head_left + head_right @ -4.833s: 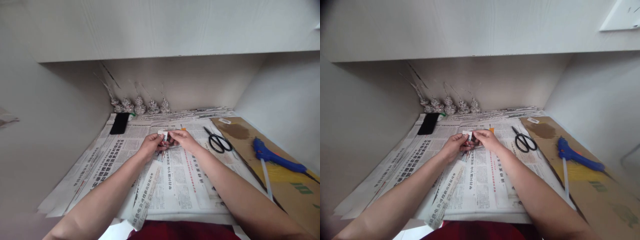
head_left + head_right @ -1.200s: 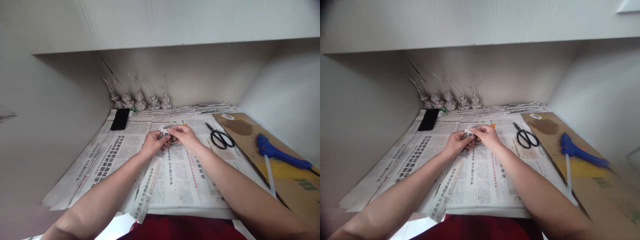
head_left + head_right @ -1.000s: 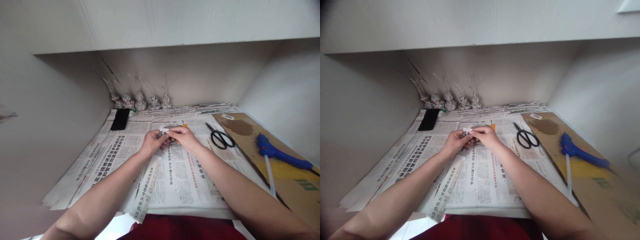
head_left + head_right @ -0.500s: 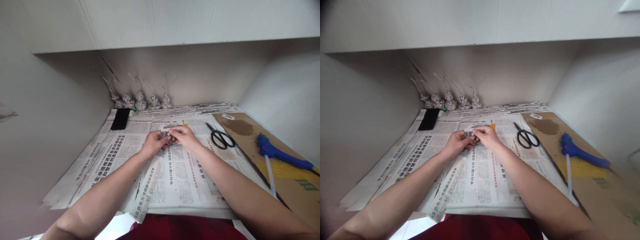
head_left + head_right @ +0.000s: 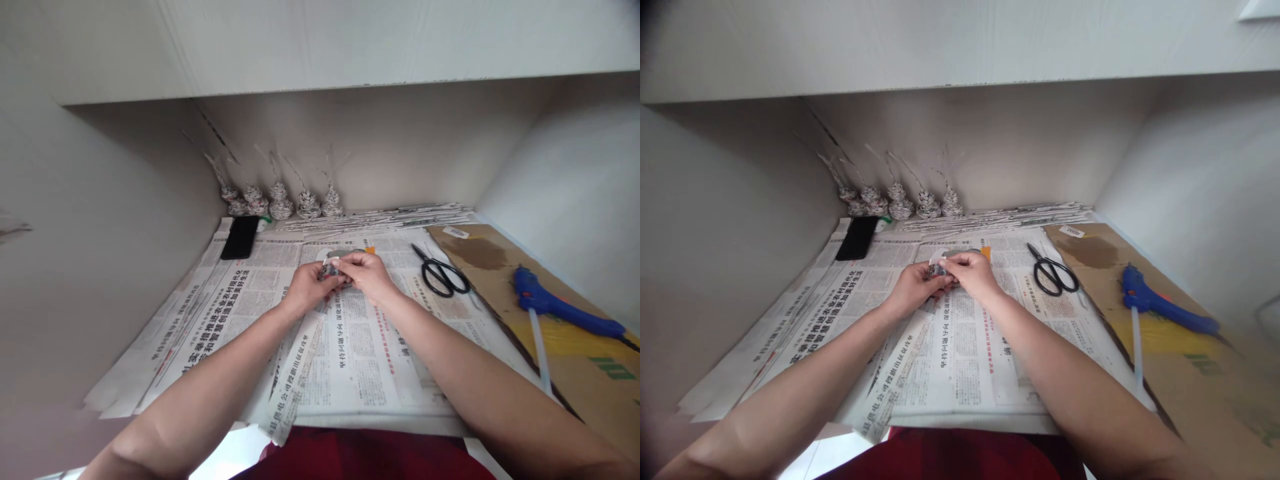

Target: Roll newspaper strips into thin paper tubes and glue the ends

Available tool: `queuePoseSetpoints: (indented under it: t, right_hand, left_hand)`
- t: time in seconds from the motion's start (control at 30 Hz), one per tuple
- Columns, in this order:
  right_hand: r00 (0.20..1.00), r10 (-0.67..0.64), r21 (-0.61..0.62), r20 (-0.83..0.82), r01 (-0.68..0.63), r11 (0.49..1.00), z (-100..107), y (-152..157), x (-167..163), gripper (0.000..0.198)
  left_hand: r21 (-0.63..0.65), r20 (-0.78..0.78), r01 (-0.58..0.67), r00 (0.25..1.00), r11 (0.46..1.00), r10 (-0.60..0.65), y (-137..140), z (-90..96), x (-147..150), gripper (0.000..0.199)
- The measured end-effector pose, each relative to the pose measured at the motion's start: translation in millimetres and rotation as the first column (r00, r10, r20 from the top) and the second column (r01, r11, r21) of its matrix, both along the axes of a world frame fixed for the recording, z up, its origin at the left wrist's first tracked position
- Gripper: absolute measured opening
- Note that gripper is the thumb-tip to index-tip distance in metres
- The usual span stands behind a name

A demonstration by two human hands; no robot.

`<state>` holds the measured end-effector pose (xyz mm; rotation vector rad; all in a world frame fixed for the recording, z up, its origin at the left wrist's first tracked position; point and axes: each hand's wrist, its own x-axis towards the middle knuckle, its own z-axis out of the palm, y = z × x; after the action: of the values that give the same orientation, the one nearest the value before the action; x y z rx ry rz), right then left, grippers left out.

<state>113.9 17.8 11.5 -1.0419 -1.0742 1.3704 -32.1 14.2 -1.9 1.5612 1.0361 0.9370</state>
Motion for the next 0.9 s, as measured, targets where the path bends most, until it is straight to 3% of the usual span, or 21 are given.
queuePoseSetpoints:
  t: [0.23, 0.6, 0.9]
  right_hand:
    - [0.999, 0.038, 0.024, 0.027, -0.039, 0.999, 3, -1, 2, 0.029]
    - [0.988, 0.116, 0.016, 0.098, -0.118, 0.993, 13, -4, 8, 0.032]
    - [1.000, 0.011, -0.058, 0.025, -0.009, 0.998, 12, -4, 1, 0.032]
  left_hand:
    - [-0.078, 0.078, 0.011, 0.997, 0.997, -0.005, -3, 5.9, 1, 0.034]
    - [-0.119, 0.049, 0.008, 0.999, 0.993, -0.002, -4, 8.3, 0, 0.033]
    - [-0.132, 0.067, 0.037, 0.997, 0.991, -0.028, -5, 8.2, 2, 0.036]
